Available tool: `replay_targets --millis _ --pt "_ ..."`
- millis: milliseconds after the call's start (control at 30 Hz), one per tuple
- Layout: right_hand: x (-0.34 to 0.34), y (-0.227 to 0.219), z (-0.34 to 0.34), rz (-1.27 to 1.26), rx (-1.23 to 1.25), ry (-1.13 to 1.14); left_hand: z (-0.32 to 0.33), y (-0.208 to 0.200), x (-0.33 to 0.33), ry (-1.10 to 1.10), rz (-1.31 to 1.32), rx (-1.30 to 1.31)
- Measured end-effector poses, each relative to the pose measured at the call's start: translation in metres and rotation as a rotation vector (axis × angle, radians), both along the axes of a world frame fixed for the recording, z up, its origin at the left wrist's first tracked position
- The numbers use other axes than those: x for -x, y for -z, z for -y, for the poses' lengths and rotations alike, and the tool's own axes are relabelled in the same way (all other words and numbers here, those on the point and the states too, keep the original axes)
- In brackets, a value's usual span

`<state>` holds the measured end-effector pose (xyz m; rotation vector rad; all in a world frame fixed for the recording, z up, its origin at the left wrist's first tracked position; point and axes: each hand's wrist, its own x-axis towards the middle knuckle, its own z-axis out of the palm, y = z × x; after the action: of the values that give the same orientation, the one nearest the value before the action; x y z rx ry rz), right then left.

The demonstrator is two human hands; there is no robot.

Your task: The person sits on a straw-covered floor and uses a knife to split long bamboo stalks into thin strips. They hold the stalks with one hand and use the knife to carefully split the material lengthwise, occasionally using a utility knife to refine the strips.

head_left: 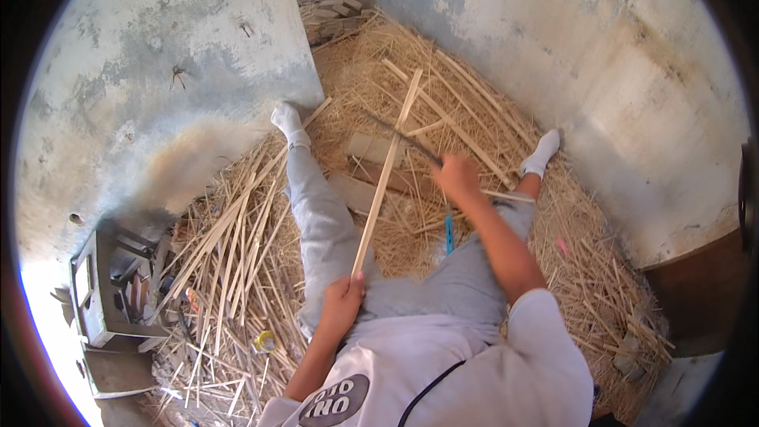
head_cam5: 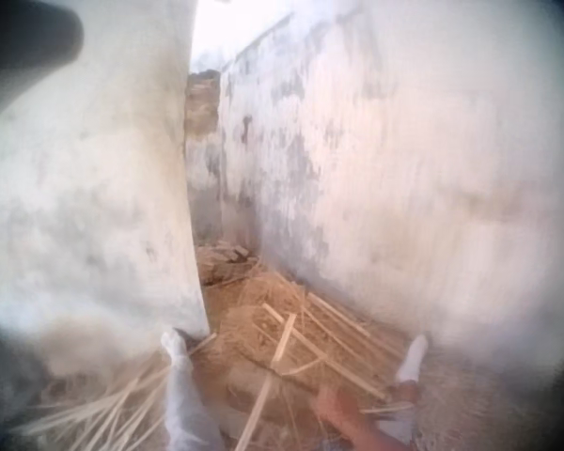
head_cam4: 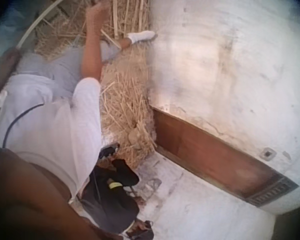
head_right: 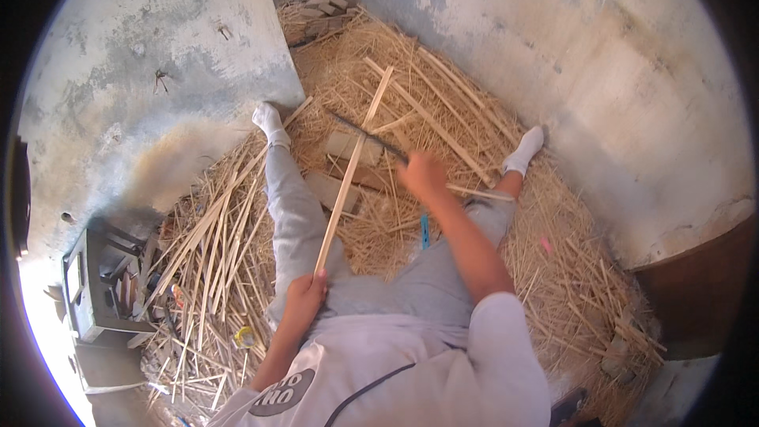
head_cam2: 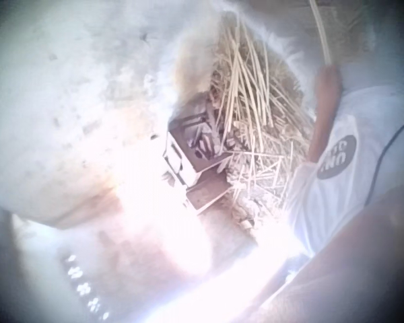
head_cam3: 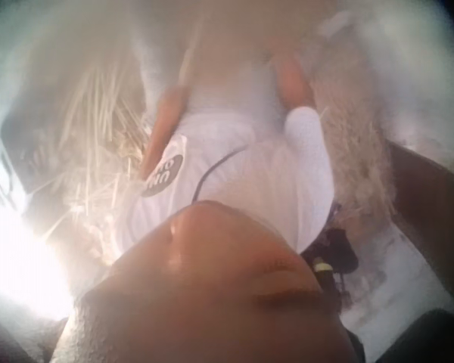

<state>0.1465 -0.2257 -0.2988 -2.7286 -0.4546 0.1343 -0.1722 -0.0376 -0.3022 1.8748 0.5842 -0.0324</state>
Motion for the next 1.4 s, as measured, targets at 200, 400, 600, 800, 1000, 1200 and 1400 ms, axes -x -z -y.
replay_targets --millis 200,400,600,800,1000,1200,1400 --pt "0.100 0.017 -0.028 0.380 -0.151 -0.700 -0.005 0.015 0.010 -0.082 -0.012 0.111" --pt "-0.023 0.014 0.010 -0.149 0.038 -0.120 0.002 0.001 0.010 0.033 -0.020 0.036" --pt "0.060 0.023 -0.032 0.438 -0.086 -0.533 0.000 0.014 0.015 -0.027 -0.021 0.050" --pt "0.014 0.018 -0.011 0.472 -0.234 -0.833 0.002 -0.014 0.027 0.056 -0.099 0.101" --pt "0.012 0.008 -0.039 0.243 -0.018 -0.165 0.001 -0.002 0.026 0.009 -0.029 0.164" --pt "0.006 0.019 -0.020 0.169 -0.056 -0.452 0.000 -0.008 0.033 -0.027 -0.097 0.088" --pt "-0.078 -0.049 0.068 0.025 -0.143 0.439 -0.003 -0.017 0.045 -0.093 -0.172 0.249"
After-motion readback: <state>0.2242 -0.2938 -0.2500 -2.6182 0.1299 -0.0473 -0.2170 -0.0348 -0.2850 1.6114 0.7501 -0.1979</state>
